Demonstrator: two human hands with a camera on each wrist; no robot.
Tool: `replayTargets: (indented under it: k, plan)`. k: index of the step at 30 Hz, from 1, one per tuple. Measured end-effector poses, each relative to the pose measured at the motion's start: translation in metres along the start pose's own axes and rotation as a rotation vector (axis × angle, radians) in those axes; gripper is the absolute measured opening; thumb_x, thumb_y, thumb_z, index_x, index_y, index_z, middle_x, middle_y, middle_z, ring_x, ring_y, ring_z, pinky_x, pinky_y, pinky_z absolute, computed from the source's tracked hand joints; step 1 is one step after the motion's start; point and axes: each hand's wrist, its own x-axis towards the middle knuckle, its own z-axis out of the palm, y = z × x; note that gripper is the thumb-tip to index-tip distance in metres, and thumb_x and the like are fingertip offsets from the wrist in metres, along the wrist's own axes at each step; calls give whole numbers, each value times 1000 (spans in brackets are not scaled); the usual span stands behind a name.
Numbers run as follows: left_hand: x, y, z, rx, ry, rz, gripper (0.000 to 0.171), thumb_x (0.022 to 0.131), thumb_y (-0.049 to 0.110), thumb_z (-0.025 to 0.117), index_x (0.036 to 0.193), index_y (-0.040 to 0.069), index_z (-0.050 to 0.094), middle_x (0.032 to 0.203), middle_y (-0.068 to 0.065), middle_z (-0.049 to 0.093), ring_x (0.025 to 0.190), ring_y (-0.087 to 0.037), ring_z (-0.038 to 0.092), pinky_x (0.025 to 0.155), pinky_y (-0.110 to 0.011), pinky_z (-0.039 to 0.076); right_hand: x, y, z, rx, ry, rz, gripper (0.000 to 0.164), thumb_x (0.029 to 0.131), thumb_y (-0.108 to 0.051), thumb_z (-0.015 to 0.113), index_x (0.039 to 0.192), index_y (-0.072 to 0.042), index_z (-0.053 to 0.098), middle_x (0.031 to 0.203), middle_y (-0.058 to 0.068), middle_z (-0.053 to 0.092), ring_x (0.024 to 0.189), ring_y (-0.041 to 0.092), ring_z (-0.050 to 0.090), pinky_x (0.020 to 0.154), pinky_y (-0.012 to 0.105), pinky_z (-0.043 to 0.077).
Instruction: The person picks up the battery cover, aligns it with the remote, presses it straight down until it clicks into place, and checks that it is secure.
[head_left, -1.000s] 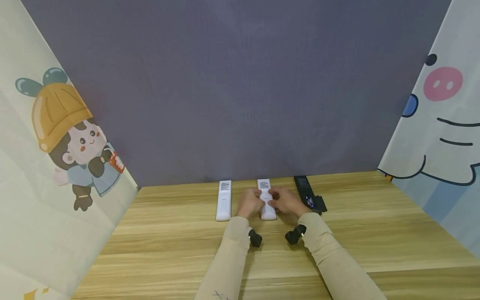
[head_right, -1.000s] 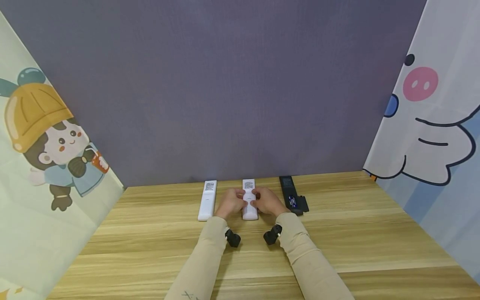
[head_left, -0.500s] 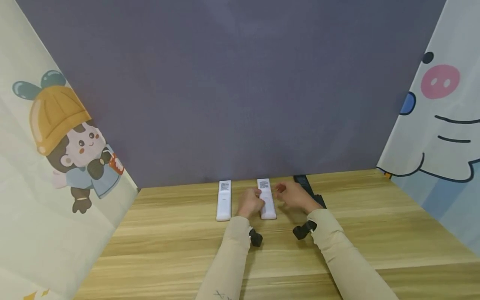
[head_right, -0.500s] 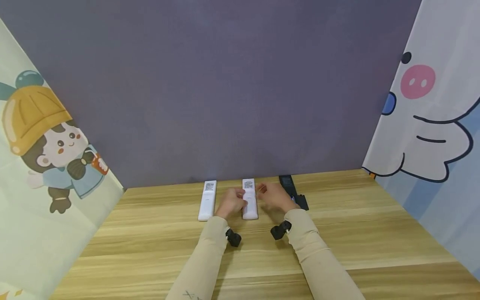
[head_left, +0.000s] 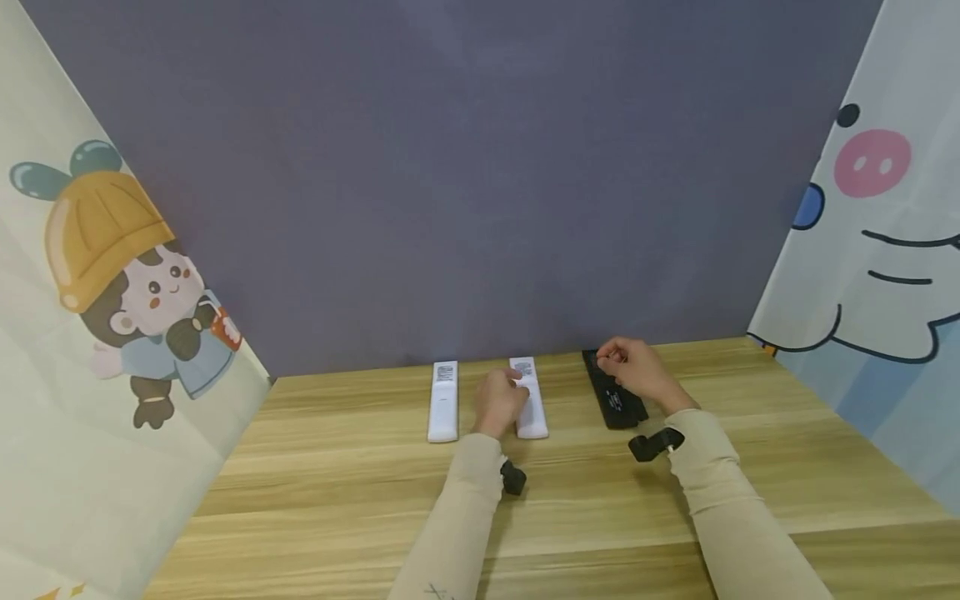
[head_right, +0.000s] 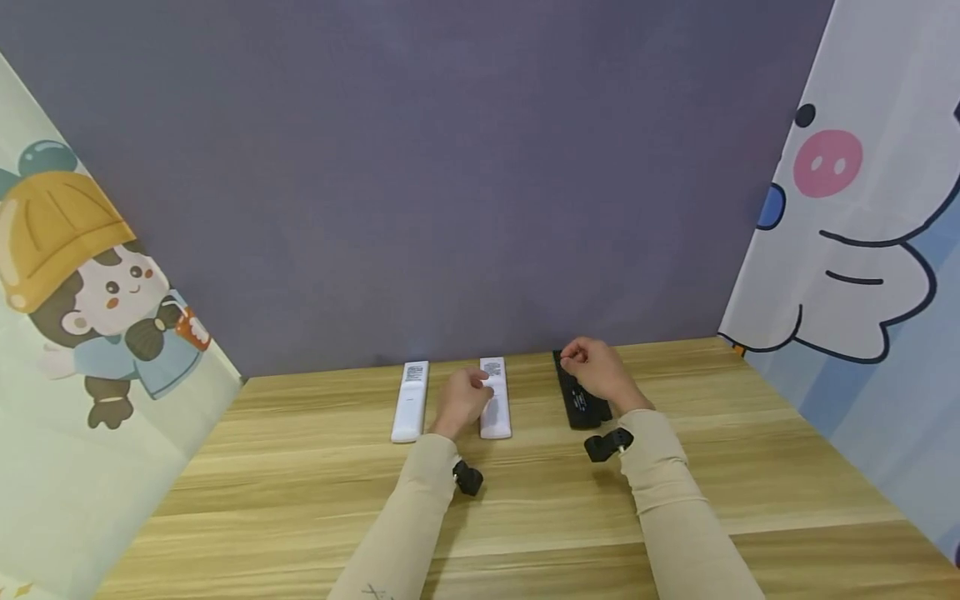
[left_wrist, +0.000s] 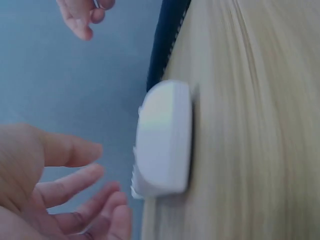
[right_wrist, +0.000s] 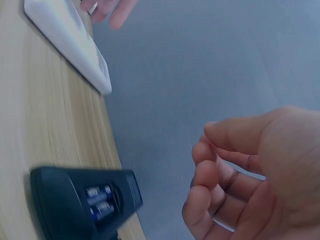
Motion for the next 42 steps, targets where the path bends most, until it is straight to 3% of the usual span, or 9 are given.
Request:
replayTargets:
  k: [6,12,20,24,30,35,38,42]
  plan:
    - [-6,22,12,-93,97,124,14,87,4,70,94,12,80,80,0,74,69,-10,64,61,-21,48,-2,14,-12,-35,-9,27,22,103,-11,56,114,6,62,90,21,68,69,23,60,61,32,48]
    - [-15,36,27,-211,16,144,11,88,5,70,94,10,78,81,-1,73,68,-5,60,61,-20,48,-2,30,-14,-126,10,-16,15,97,-8,60,103,4,67,80,14,68,68,15,59,61,31,47]
    - [-18,46,54,-205,-105,59,9,87,13,74,95,11,78,82,2,73,69,-5,60,64,-22,49,-6,47,-14,-202,-10,-29,13,88,-2,60,95,4,69,83,14,72,71,16,60,65,31,47]
    - [-17,54,67,-204,-128,13,8,87,17,77,93,12,78,85,1,76,73,-9,65,65,-24,51,-8,50,-15,-210,-25,36,13,88,-5,63,97,3,68,85,14,71,74,18,62,68,32,49]
    - [-11,62,83,-150,-119,-81,14,84,23,81,91,12,76,91,-2,75,84,-18,67,71,-31,53,-10,53,-14,-215,-67,88,19,88,-9,68,102,4,68,91,18,72,79,24,62,71,34,49]
    - [-4,65,95,-157,-78,-90,17,82,20,82,79,6,74,78,-3,70,74,-17,59,64,-30,48,-12,57,-12,-236,-71,87,20,87,-9,71,101,6,69,98,21,72,86,29,64,77,39,51]
    - [-1,70,100,-136,-38,-94,20,80,20,83,75,3,74,75,-6,70,72,-19,61,63,-32,50,-13,59,-11,-237,-69,97,20,87,-10,72,100,6,70,97,20,72,86,28,63,76,38,51]
    - [2,77,107,-76,-4,-126,28,79,23,86,90,-1,77,89,-13,76,86,-28,70,76,-39,58,-14,62,-12,-224,-74,128,20,88,-9,72,100,6,70,92,17,71,80,24,61,72,34,49]
